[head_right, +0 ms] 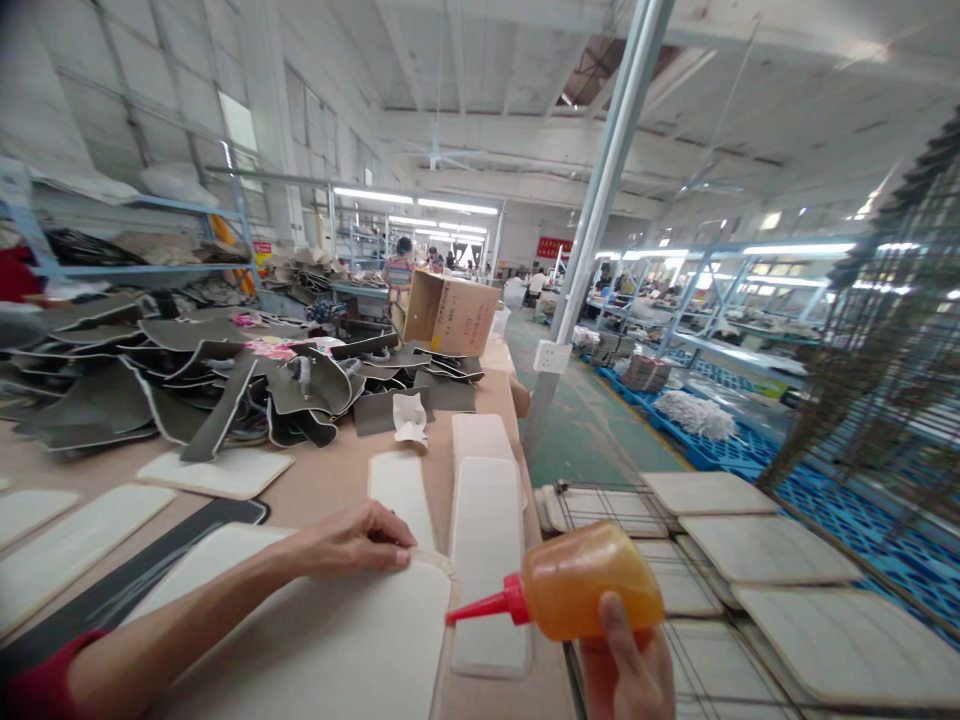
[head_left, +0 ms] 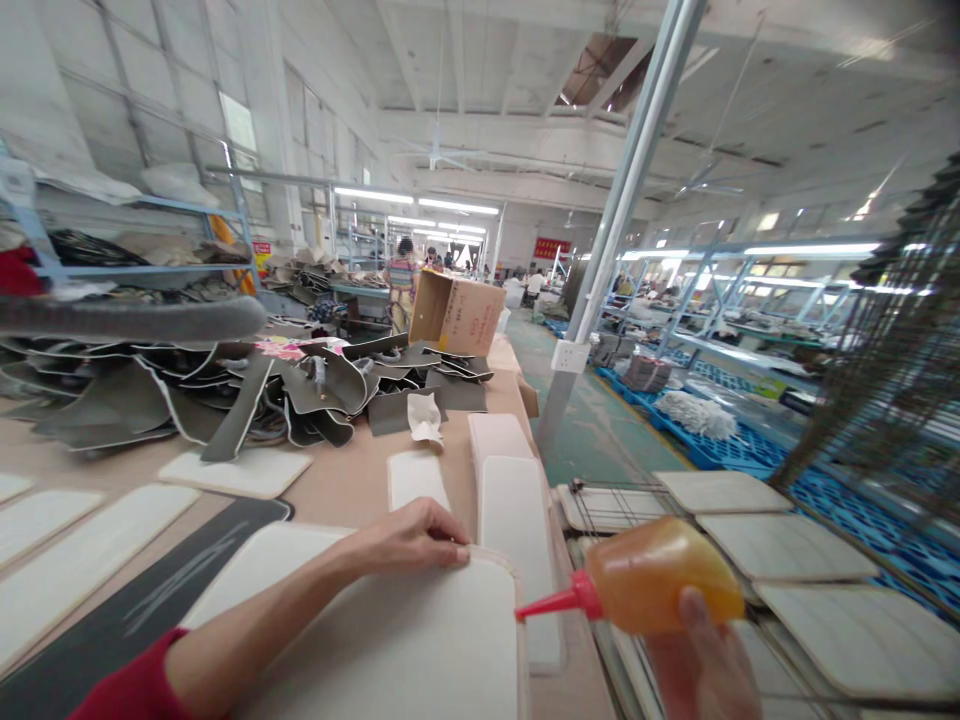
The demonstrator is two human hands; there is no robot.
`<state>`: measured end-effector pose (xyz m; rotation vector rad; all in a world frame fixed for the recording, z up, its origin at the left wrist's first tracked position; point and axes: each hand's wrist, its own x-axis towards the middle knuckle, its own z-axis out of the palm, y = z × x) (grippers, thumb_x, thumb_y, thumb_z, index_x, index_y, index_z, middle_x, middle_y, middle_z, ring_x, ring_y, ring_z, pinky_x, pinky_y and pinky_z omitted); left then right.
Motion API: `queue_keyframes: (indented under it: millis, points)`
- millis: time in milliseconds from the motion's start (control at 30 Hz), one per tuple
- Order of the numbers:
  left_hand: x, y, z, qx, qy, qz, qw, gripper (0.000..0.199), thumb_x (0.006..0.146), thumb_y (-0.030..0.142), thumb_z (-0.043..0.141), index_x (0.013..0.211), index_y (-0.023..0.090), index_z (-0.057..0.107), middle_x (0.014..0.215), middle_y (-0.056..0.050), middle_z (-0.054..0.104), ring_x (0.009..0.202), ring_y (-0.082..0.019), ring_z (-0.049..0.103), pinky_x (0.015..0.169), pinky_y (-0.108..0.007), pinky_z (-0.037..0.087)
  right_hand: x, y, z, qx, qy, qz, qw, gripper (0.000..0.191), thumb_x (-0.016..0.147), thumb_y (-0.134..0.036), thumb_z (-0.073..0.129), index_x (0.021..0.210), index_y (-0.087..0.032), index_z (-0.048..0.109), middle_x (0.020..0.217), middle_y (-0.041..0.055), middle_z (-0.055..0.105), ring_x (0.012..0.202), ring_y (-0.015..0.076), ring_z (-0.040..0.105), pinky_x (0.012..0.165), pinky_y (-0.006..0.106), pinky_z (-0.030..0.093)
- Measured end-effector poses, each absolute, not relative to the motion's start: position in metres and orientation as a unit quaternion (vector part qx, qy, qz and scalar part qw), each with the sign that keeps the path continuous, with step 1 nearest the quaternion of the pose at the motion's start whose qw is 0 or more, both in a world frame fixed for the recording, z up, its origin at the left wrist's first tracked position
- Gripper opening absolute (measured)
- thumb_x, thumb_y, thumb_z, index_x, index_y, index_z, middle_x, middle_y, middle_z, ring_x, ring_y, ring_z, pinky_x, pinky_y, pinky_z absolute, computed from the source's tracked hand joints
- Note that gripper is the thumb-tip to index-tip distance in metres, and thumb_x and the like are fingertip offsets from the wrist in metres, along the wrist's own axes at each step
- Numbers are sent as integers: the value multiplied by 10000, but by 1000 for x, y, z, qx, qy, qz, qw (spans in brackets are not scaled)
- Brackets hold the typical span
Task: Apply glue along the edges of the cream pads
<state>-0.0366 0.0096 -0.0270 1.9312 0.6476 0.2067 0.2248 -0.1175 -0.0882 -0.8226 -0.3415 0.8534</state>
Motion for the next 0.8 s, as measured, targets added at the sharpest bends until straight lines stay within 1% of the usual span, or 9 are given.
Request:
queue_keyframes:
  millis: [67, 133, 200, 267, 367, 467, 567, 733, 800]
  points:
    - [-37, 10, -26, 804, 271, 88, 522, 336, 784, 430, 554, 651, 121, 550, 577, 44, 326, 559, -75, 272, 495, -235, 171, 220, -122, -86, -389, -170, 397, 814, 549, 635, -375, 781, 1137, -255, 592, 991, 21, 678, 765, 169, 641, 637, 216, 528]
    - [-37, 10, -25, 802, 270, 88, 526, 348, 780, 441, 558, 642, 121, 547, 571, 45, 322, 555, -74, 272, 492, -235, 169, 219, -124, -86, -385, -161, 404, 814, 530, 664, -413, 753, 1147, -270, 587, 1029, 24, 668, 781, 174, 640, 649, 229, 533]
    - [-36, 9, -23, 801, 268, 84, 528, 363, 778, 456, 560, 641, 121, 551, 566, 46, 317, 550, -73, 266, 489, -236, 167, 223, -122, -87, -376, -162, 407, 817, 547, 651, -416, 763, 1150, -281, 585, 1049, 22, 662, 808, 180, 639, 682, 245, 538]
    - [-35, 8, -21, 802, 265, 78, 530, 374, 780, 468, 560, 646, 119, 557, 565, 45, 317, 548, -72, 261, 487, -236, 166, 230, -117, -88, -367, -179, 402, 820, 571, 638, -390, 781, 1161, -281, 580, 1057, 21, 659, 853, 184, 634, 731, 264, 536]
    - [-35, 7, -20, 802, 261, 74, 533, 392, 781, 488, 559, 659, 116, 565, 570, 43, 324, 550, -71, 262, 486, -233, 168, 239, -111, -88, -357, -209, 398, 819, 605, 630, -347, 792, 1186, -277, 563, 1070, 26, 653, 922, 194, 621, 762, 280, 531]
    - [-35, 7, -21, 799, 258, 77, 538, 423, 774, 522, 557, 673, 113, 580, 567, 42, 328, 547, -71, 263, 480, -229, 167, 236, -112, -83, -372, -211, 382, 819, 589, 636, -361, 780, 1178, -267, 570, 1048, 26, 659, 920, 194, 620, 746, 270, 533]
    - [-36, 7, -22, 798, 257, 81, 539, 442, 773, 539, 549, 670, 111, 586, 564, 39, 321, 544, -71, 255, 473, -229, 159, 230, -119, -81, -386, -212, 371, 818, 533, 684, -398, 746, 1177, -296, 569, 1035, 7, 661, 883, 166, 620, 757, 249, 522]
    - [-35, 7, -22, 795, 264, 76, 542, 433, 776, 526, 554, 707, 102, 606, 581, 36, 327, 560, -73, 254, 486, -228, 171, 230, -127, -86, -381, -222, 391, 808, 628, 674, -410, 748, 1246, -326, 505, 1115, 21, 634, 953, 194, 602, 683, 233, 524]
    - [-35, 7, -22, 792, 262, 74, 547, 431, 778, 523, 553, 708, 100, 604, 584, 35, 323, 563, -73, 251, 489, -228, 175, 232, -129, -87, -389, -216, 398, 803, 637, 681, -424, 737, 1260, -339, 487, 1158, 6, 615, 958, 185, 599, 709, 232, 517]
